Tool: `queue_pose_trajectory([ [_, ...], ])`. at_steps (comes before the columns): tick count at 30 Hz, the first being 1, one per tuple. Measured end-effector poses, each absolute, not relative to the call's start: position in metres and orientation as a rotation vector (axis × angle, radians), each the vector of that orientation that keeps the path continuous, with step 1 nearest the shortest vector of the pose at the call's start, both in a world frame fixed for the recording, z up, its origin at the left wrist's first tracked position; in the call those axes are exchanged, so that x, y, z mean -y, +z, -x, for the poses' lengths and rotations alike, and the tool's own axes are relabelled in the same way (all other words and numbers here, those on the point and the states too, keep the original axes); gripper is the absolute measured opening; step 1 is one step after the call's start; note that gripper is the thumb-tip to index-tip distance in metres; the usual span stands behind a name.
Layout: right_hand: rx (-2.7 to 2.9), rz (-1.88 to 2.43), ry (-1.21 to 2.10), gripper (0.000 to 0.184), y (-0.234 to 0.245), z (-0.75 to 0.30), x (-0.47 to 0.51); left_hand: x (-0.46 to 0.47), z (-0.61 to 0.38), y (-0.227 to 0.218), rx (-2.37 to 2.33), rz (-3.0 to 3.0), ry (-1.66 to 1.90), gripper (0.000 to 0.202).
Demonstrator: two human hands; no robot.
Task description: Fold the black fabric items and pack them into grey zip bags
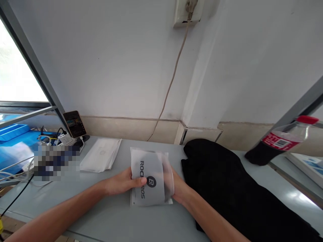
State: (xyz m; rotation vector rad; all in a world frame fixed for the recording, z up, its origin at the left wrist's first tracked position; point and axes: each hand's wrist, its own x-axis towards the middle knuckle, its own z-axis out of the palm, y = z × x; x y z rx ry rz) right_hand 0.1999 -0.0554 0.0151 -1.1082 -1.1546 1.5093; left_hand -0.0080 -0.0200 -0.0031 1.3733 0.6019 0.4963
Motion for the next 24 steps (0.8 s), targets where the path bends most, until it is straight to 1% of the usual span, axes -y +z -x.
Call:
queue_pose_trajectory([
  [4,1.025,1.045,1.637,0.045,0.014,-0.203,0.052,0.019,0.002,-0.008,-0.785,-1.275,0.711,0.058],
  [7,0.971,1.047,1.611,0.042,0.012,-0.201,0.047,0.016,0.000,-0.008,-0.910,-1.226,0.852,0.055],
  [10,1.006,1.121,1.486,0.041,0.011,-0.198,0.044,0.015,0.001,-0.008,-0.947,-1.227,0.945,0.055],
  [13,1.073,1.159,1.459,0.045,0.009,-0.198,0.046,0.017,0.004,-0.008,-0.882,-1.273,0.844,0.056],
  [17,1.006,1.109,1.676,0.044,0.006,-0.202,0.054,0.021,0.008,-0.006,-0.689,-1.300,0.501,0.050],
  [20,1.009,1.048,1.763,0.040,0.008,-0.202,0.057,0.021,0.010,-0.006,-0.673,-1.267,0.502,0.049],
  [22,1.086,1.074,1.645,0.038,0.009,-0.200,0.054,0.019,0.009,-0.007,-0.716,-1.264,0.612,0.049],
  [24,1.176,1.150,1.378,0.037,0.009,-0.198,0.049,0.017,0.006,-0.009,-0.797,-1.256,0.739,0.049],
])
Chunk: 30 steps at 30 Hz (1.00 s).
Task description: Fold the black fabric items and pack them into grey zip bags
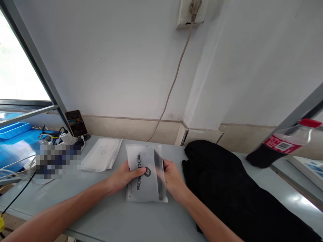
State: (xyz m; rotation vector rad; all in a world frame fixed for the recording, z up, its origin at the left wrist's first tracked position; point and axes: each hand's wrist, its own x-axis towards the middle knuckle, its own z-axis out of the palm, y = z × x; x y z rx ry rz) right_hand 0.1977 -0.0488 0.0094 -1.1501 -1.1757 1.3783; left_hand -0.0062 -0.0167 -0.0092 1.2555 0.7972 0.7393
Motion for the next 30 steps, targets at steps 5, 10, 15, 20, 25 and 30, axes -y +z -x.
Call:
queue_pose_trajectory([
  [5,1.144,1.148,1.161,0.038,0.008,-0.196,0.040,0.013,0.002,-0.013,-0.967,-1.126,0.928,0.054],
  [10,1.294,0.966,1.475,0.042,0.012,-0.202,0.047,0.012,0.009,-0.011,-0.824,-1.137,0.792,0.050],
  [15,1.460,0.914,1.642,0.065,0.016,-0.211,0.051,0.015,0.014,-0.004,-0.680,-1.188,0.579,0.044],
  [20,1.643,1.121,1.188,0.050,0.012,-0.210,0.045,0.016,0.006,-0.008,-0.838,-1.205,0.792,0.046],
  [25,1.554,1.085,1.222,0.051,0.010,-0.205,0.044,0.018,0.000,-0.014,-0.891,-1.087,0.878,0.053],
  [30,1.423,1.055,1.344,0.055,0.006,-0.206,0.043,0.012,0.004,-0.011,-0.872,-0.985,0.832,0.051],
])
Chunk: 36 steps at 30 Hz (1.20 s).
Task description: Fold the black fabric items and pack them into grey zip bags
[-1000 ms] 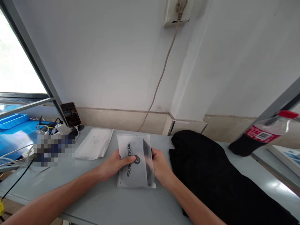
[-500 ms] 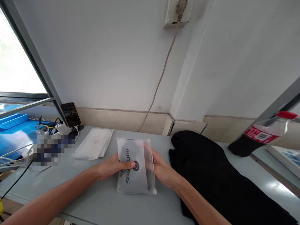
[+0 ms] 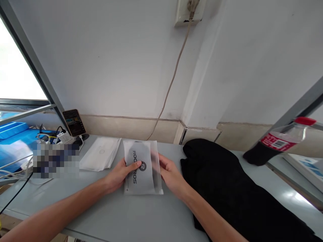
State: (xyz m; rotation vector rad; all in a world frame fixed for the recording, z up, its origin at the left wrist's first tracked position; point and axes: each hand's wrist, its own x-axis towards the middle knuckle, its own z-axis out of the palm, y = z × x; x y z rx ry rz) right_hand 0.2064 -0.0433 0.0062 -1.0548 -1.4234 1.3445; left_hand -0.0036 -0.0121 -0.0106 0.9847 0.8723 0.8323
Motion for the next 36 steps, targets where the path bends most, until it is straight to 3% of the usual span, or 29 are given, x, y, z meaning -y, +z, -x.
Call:
queue_pose_trajectory([
  [4,1.467,1.223,0.922,0.061,-0.002,-0.207,0.038,-0.001,0.010,-0.006,-0.857,-0.876,1.112,0.046],
  [7,1.381,1.276,1.214,0.078,-0.006,-0.207,0.034,-0.005,0.014,-0.005,-0.759,-0.806,1.204,0.050],
  [10,1.218,1.102,1.473,0.059,-0.005,-0.209,0.030,-0.003,0.016,-0.003,-0.685,-0.872,1.044,0.048],
  [13,0.969,1.052,1.345,0.043,-0.004,-0.217,0.024,-0.001,0.021,0.005,-0.562,-1.024,0.907,0.050],
  [17,0.927,1.131,1.172,0.034,-0.003,-0.229,0.020,-0.005,0.029,0.020,-0.622,-1.215,1.024,0.074],
  [19,1.036,1.142,1.184,0.041,-0.002,-0.230,0.022,-0.008,0.033,0.023,-0.751,-1.381,1.044,0.084],
  [22,1.251,1.110,1.233,0.048,-0.001,-0.227,0.027,-0.013,0.039,0.024,-0.894,-1.588,0.947,0.065],
  [25,1.506,1.101,1.230,0.028,-0.002,-0.227,0.027,-0.018,0.049,0.024,-0.920,-1.770,0.651,0.044],
  [30,1.767,1.129,1.352,0.035,0.001,-0.239,0.024,-0.021,0.059,0.028,-0.845,-1.926,0.366,0.052],
  [36,1.864,1.203,1.420,0.045,0.010,-0.242,0.025,-0.025,0.060,0.020,-0.950,-2.029,0.487,0.060],
])
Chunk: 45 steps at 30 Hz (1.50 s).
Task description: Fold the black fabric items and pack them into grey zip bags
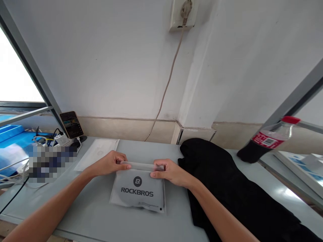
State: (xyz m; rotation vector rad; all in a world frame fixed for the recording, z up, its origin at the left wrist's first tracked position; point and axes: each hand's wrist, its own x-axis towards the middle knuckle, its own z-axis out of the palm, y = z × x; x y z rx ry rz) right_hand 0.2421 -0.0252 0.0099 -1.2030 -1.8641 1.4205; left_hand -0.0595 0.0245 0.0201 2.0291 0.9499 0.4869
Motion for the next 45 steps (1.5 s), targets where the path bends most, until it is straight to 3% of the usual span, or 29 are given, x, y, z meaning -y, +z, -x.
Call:
queue_pose_trajectory([
  [3,1.866,1.232,1.356,0.058,0.008,-0.241,0.025,-0.027,0.059,0.016,-0.986,-2.034,0.557,0.060],
  [6,1.698,1.207,1.345,0.046,0.005,-0.239,0.024,-0.028,0.057,0.016,-0.989,-1.905,0.654,0.039],
  [8,1.459,1.186,1.343,0.036,0.002,-0.237,0.022,-0.029,0.058,0.019,-0.978,-1.808,0.712,0.048],
  [10,1.241,1.197,1.326,0.047,0.001,-0.236,0.021,-0.030,0.061,0.023,-0.935,-1.779,0.669,0.060],
  [12,1.141,1.237,1.321,0.048,-0.001,-0.233,0.021,-0.029,0.063,0.026,-0.848,-1.792,0.462,0.054],
  [15,1.270,1.242,1.347,0.040,-0.003,-0.224,0.025,-0.021,0.057,0.024,-0.742,-1.795,0.212,0.048],
  [19,1.600,1.126,1.468,0.037,-0.006,-0.207,0.036,-0.008,0.031,0.002,-0.748,-1.675,0.484,0.048],
  [24,1.656,1.086,1.535,0.037,-0.009,-0.196,0.043,-0.003,0.012,-0.023,-0.747,-1.617,0.563,0.046],
  [33,1.416,1.283,1.169,0.042,-0.007,-0.214,0.027,-0.016,0.040,0.006,-0.752,-1.813,0.371,0.041],
  [39,1.089,1.381,0.831,0.037,-0.008,-0.230,0.022,-0.030,0.065,0.030,-1.050,-1.971,0.594,0.036],
  [45,0.902,1.407,0.905,0.036,-0.019,-0.238,0.014,-0.045,0.061,0.004,-1.368,-1.895,1.030,0.028],
])
